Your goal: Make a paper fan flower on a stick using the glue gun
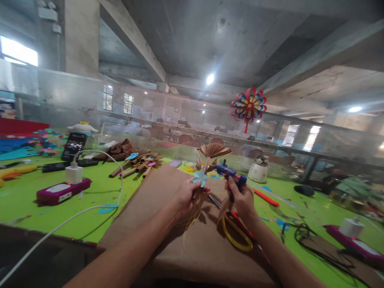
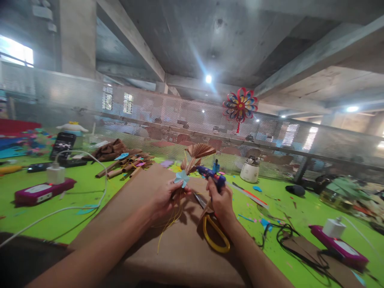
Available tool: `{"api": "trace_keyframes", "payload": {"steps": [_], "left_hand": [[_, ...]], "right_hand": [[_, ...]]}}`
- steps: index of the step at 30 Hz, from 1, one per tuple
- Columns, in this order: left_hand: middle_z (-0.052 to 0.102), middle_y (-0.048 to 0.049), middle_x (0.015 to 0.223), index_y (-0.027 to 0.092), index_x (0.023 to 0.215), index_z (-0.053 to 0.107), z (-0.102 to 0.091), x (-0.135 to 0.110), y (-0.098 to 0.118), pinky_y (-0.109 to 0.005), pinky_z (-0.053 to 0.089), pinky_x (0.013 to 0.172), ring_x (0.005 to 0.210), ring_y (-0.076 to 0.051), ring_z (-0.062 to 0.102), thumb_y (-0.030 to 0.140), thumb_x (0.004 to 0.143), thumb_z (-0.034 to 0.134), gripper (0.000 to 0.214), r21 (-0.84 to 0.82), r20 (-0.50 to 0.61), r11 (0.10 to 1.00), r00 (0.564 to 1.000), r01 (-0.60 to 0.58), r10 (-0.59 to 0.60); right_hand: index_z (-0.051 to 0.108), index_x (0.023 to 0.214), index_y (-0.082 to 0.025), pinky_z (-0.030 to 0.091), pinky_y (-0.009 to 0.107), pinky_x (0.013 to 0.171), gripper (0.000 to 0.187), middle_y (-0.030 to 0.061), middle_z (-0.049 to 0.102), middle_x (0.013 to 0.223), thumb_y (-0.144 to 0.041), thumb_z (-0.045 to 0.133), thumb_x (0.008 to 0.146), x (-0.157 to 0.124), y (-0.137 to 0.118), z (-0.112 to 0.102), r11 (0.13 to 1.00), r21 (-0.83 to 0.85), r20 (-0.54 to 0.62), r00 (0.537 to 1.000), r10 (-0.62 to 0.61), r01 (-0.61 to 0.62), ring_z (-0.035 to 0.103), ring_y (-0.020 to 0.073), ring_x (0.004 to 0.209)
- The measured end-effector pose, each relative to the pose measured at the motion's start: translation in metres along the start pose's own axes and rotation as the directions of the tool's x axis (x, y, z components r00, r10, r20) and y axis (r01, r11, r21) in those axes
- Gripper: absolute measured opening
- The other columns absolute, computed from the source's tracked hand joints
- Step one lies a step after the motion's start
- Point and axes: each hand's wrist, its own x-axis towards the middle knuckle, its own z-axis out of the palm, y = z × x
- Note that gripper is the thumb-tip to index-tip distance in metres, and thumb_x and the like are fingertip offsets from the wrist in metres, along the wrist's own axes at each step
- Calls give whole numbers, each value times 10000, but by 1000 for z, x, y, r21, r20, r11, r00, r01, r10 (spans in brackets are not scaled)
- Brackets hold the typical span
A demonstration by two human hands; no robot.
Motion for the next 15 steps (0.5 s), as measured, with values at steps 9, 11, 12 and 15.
{"api": "trace_keyframes", "payload": {"steps": [9, 11, 12, 15], "left_hand": [[640, -80, 602, 95, 652, 585, -7, 12, -2, -250, 516, 623, 569, -135, 631, 90, 821, 472, 203, -74, -274, 995, 958, 63, -81], [637, -82, 592, 88, 652, 584, -8, 13, 0, -245, 516, 603, 558, -135, 629, 83, 815, 469, 200, -68, -303, 997, 952, 30, -49], [639, -86, 593, 88, 650, 581, -8, 14, 1, -244, 515, 592, 550, -136, 629, 82, 811, 468, 197, -57, -315, 998, 948, 27, -44], [646, -86, 599, 93, 660, 579, -10, 14, 7, -251, 518, 578, 543, -139, 629, 93, 796, 474, 172, -3, -341, 1000, 940, -7, 5]], "right_hand": [[625, 727, -142, 397, 266, 480, 451, 14, 539, 531, -564, 484, 796, 29, 39, -17, 967, -249, -125, 992, 19, -50, 493, 147, 487], [645, 822, -146, 438, 292, 576, 410, 54, 619, 662, -506, 450, 827, 30, 53, -13, 887, -456, 32, 997, -72, 79, 560, 180, 601], [648, 868, -150, 446, 304, 622, 372, 68, 642, 733, -471, 466, 825, 31, 59, -10, 858, -499, 89, 992, -88, 121, 578, 193, 657], [650, 927, -170, 442, 318, 687, 265, 79, 650, 850, -370, 545, 788, 33, 67, 1, 827, -536, 177, 980, -88, 171, 585, 210, 740]]}}
